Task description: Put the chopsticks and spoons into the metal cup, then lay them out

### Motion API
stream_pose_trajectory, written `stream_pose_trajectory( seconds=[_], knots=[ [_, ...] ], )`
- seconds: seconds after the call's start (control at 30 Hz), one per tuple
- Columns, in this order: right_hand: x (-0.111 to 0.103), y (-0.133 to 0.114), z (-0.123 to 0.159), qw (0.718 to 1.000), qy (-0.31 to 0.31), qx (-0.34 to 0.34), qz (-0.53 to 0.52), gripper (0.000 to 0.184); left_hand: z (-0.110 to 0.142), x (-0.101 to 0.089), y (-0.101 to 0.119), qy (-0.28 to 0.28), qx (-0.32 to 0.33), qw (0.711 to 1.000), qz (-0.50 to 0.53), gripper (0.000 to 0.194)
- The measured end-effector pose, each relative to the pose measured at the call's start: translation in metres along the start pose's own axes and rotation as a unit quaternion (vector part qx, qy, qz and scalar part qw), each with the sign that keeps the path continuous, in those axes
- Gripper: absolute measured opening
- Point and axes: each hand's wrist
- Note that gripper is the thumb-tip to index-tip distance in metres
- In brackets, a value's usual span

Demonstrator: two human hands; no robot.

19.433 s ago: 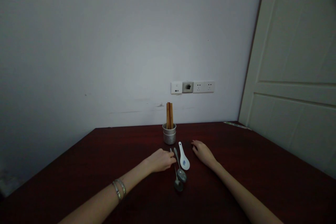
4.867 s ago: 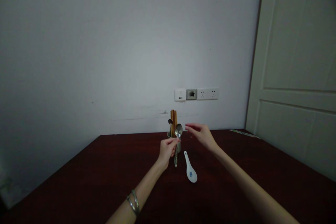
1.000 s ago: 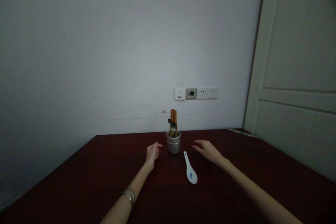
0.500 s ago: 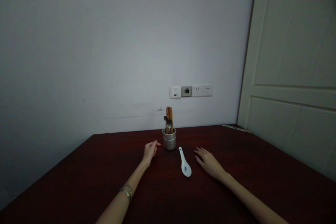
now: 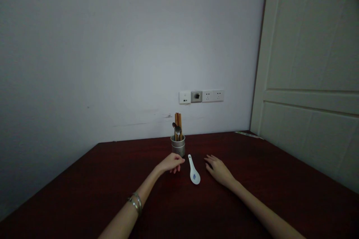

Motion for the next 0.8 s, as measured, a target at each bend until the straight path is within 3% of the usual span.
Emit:
stream_pose_trajectory(
  seconds=[0.3,0.47,0.8],
  knots=[
    [-0.002,-0.003,0.002,1.000,0.003,-0.001,0.002,0.042,-0.032,0.037,0.000,0.089,-0.078,0.993,-0.025,0.035],
    [-0.004,-0.004,0.003,1.000,0.005,0.000,0.005,0.042,-0.039,0.041,0.001,0.125,-0.087,0.988,-0.017,0.039],
    [-0.004,-0.003,0.002,1.000,0.004,-0.003,0.005,0.041,-0.048,0.046,-0.004,0.123,-0.048,0.989,0.059,0.044]
  ],
)
Point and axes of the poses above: each hand's wrist, its own z-axis away from the middle knuckle, its own x-axis out of the palm, y = z × x, and after that the axes turned 13 degrees about x, right-handed
